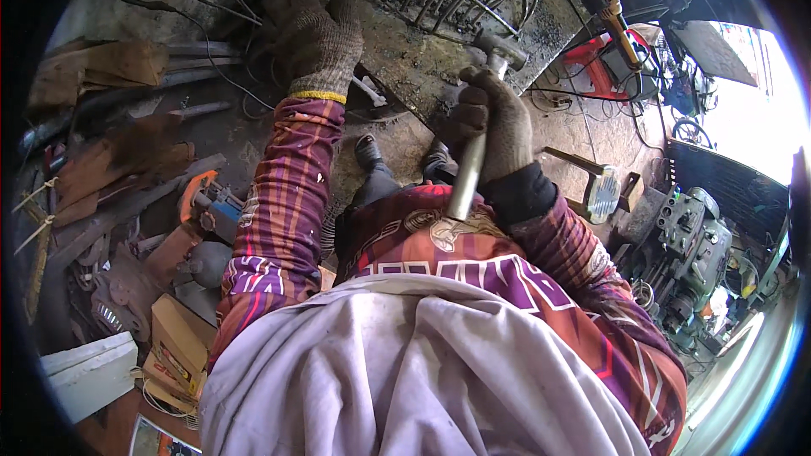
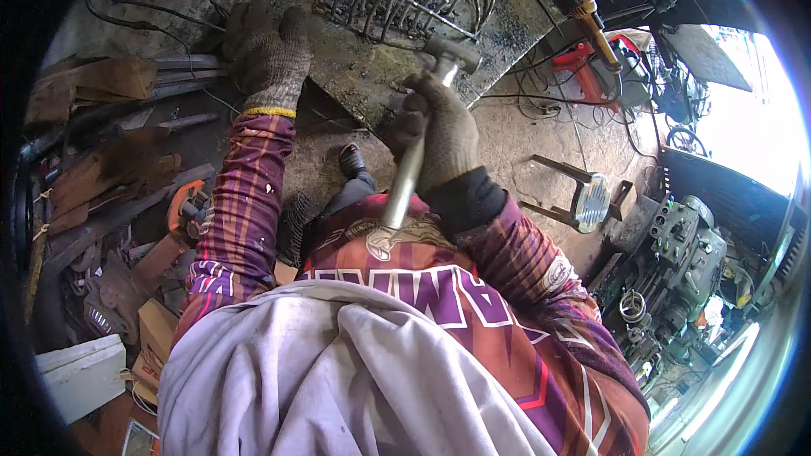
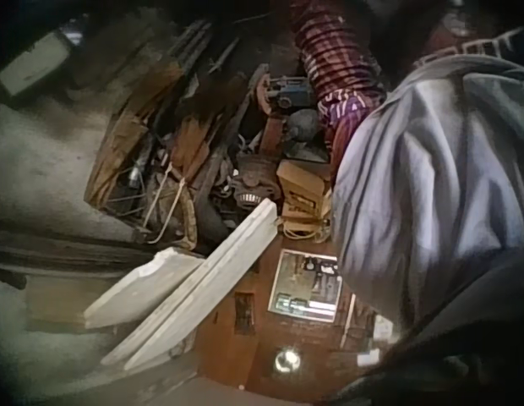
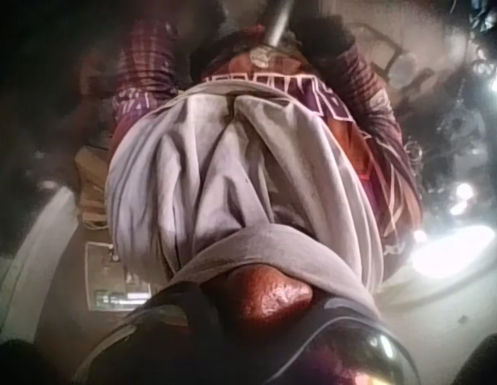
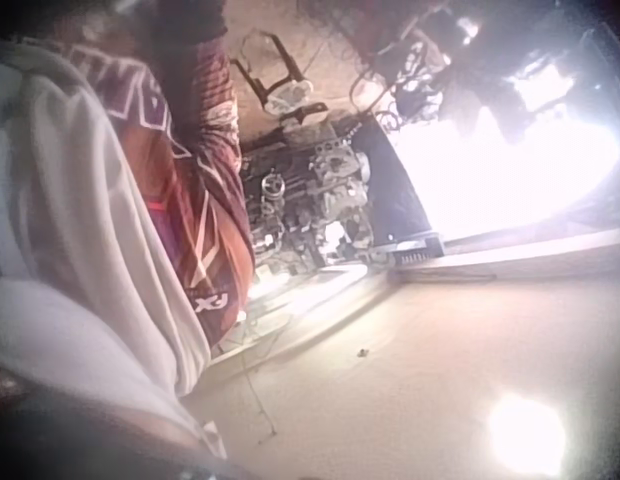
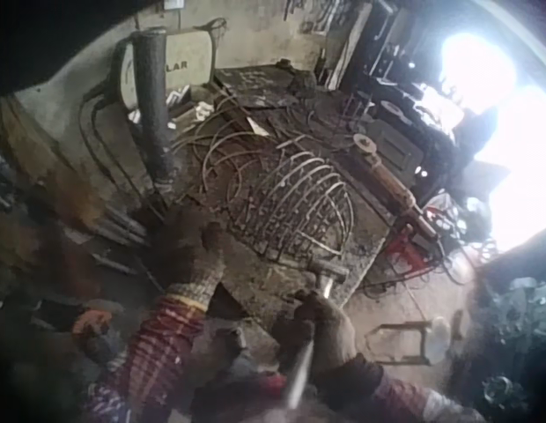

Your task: The person uses a grinder to smooth edges on a metal cage structure and then uses a hammer to shape the metal rods, holding the structure by hand on a workbench.

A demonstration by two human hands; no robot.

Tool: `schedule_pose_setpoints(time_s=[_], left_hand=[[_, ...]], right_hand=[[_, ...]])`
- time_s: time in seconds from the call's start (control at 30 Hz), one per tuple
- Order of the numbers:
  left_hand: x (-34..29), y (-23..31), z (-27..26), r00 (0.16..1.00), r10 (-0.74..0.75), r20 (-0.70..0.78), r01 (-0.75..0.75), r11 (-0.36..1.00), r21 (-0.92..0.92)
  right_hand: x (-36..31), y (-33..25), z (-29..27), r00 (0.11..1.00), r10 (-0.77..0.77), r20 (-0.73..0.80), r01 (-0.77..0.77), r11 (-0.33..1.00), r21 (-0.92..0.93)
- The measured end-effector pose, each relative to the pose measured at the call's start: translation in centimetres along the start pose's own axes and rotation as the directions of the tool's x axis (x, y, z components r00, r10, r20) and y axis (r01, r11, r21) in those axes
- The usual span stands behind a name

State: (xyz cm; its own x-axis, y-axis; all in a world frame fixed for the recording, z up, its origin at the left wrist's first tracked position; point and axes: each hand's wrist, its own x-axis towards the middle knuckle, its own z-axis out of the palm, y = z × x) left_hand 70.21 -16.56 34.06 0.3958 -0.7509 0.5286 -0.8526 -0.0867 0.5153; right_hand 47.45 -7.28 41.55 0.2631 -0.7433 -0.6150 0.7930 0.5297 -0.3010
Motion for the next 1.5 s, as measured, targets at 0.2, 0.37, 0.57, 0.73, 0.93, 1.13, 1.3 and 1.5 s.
schedule_pose_setpoints(time_s=[0.2, 0.37, 0.57, 0.73, 0.93, 1.13, 1.3, 1.5], left_hand=[[0.1, -0.7, 0.1, 0.996, 0.057, 0.073, -0.063, 0.995, 0.076], [0.1, -0.8, 0.2, 0.999, 0.047, 0.017, -0.046, 0.998, -0.031], [1.1, 0.6, -1.8, 0.994, 0.021, 0.109, -0.034, 0.992, 0.119], [0.1, 2.9, -2.6, 0.935, 0.355, 0.029, -0.355, 0.935, -0.009], [-1.5, 5.6, -2.2, 0.897, 0.415, 0.150, -0.387, 0.904, -0.182], [0.0, 7.3, -2.9, 0.799, 0.583, 0.149, -0.588, 0.809, -0.012], [-0.8, 8.3, -3.2, 0.789, 0.592, 0.167, -0.613, 0.778, 0.138], [-2.8, 11.7, -4.6, 0.887, 0.446, 0.118, -0.460, 0.830, 0.317]], right_hand=[[0.9, -0.1, 0.6, 0.982, 0.188, 0.003, -0.186, 0.977, -0.101], [-0.1, -2.1, 0.0, 0.961, 0.250, 0.121, -0.259, 0.963, 0.067], [-3.3, -7.2, -1.1, 0.947, 0.319, -0.043, -0.321, 0.920, -0.224], [-6.4, -9.9, -3.7, 0.969, 0.237, -0.065, -0.244, 0.908, -0.342], [-6.4, -12.6, -5.3, 0.987, 0.142, -0.079, -0.163, 0.883, -0.441], [-5.1, -16.9, -6.8, 0.993, 0.113, -0.048, -0.121, 0.849, -0.515], [-3.5, -21.5, -8.5, 0.989, 0.146, -0.020, -0.120, 0.716, -0.688], [-1.9, -26.0, -10.1, 0.977, 0.212, -0.001, -0.127, 0.584, -0.802]])
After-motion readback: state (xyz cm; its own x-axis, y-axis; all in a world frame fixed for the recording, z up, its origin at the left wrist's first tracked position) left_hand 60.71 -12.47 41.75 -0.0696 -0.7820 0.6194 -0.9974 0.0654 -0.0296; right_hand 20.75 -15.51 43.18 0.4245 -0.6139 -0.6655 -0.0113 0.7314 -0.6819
